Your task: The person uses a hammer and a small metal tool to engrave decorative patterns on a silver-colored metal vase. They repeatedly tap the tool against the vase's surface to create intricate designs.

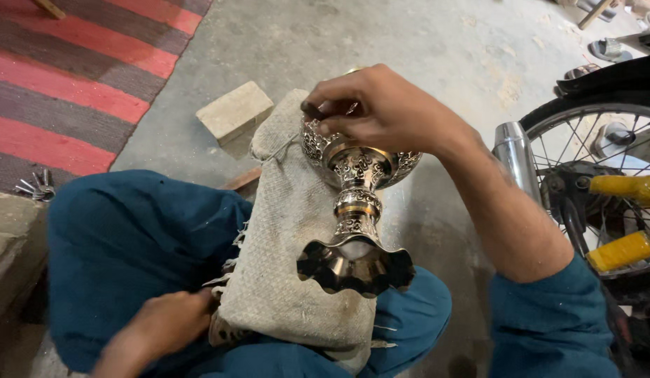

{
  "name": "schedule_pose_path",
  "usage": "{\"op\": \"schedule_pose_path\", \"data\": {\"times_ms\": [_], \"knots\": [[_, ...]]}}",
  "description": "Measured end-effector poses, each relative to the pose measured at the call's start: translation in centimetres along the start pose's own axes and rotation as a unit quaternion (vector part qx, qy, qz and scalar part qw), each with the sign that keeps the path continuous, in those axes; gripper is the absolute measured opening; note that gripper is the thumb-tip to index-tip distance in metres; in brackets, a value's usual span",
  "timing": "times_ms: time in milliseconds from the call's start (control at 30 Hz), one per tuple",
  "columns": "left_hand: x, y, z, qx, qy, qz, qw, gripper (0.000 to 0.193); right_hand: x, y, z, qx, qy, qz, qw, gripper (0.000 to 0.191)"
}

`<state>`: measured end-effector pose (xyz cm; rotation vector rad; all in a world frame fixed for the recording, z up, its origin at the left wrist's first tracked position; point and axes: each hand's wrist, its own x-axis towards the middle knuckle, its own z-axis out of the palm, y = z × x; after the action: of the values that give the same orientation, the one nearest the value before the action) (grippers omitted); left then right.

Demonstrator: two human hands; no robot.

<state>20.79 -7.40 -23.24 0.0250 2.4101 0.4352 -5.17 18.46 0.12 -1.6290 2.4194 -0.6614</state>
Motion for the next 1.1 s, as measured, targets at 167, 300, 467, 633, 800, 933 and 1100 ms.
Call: {"op": "schedule_pose_path", "data": {"times_ms": [167, 300, 467, 633, 800, 933, 1100], "knots": [[-2.3, -7.7, -2.9, -0.150, 0.036, 0.050, 0.987, 0.050, 1.2, 0.5, 0.4, -0.015, -0.014, 0.022, 1.000, 0.026], [-3.9, -11.3, -4.1, -0.270, 0.035, -0.113, 0.956, 0.057, 1.1, 0.7, 0.5, -0.033, -0.010, 0.001, 0.999, 0.026], [-3.3, -7.9, -4.6, -0.464, 0.231, 0.095, 0.850, 0.064, 1.3, 0.7, 0.6, -0.031, -0.014, -0.002, 0.999, 0.024], [3.2, -0.4, -5.7, -0.524, 0.387, 0.152, 0.743, 0.050, 1.6, 0.6, 0.8, -0.019, -0.023, 0.006, 1.000, 0.024], [5.5, 3.7, -7.3, -0.533, 0.405, 0.149, 0.728, 0.038, 1.9, 0.8, 0.5, -0.003, -0.042, 0.004, 0.999, 0.024], [5.7, 4.9, -8.7, -0.459, 0.441, 0.192, 0.747, 0.052, 2.1, 0.9, 0.2, -0.010, -0.043, -0.011, 0.999, 0.025], [5.4, 6.0, -9.9, -0.436, 0.439, 0.230, 0.751, 0.077, 2.0, 1.1, 0.3, -0.020, -0.044, 0.015, 0.999, 0.022]]}}
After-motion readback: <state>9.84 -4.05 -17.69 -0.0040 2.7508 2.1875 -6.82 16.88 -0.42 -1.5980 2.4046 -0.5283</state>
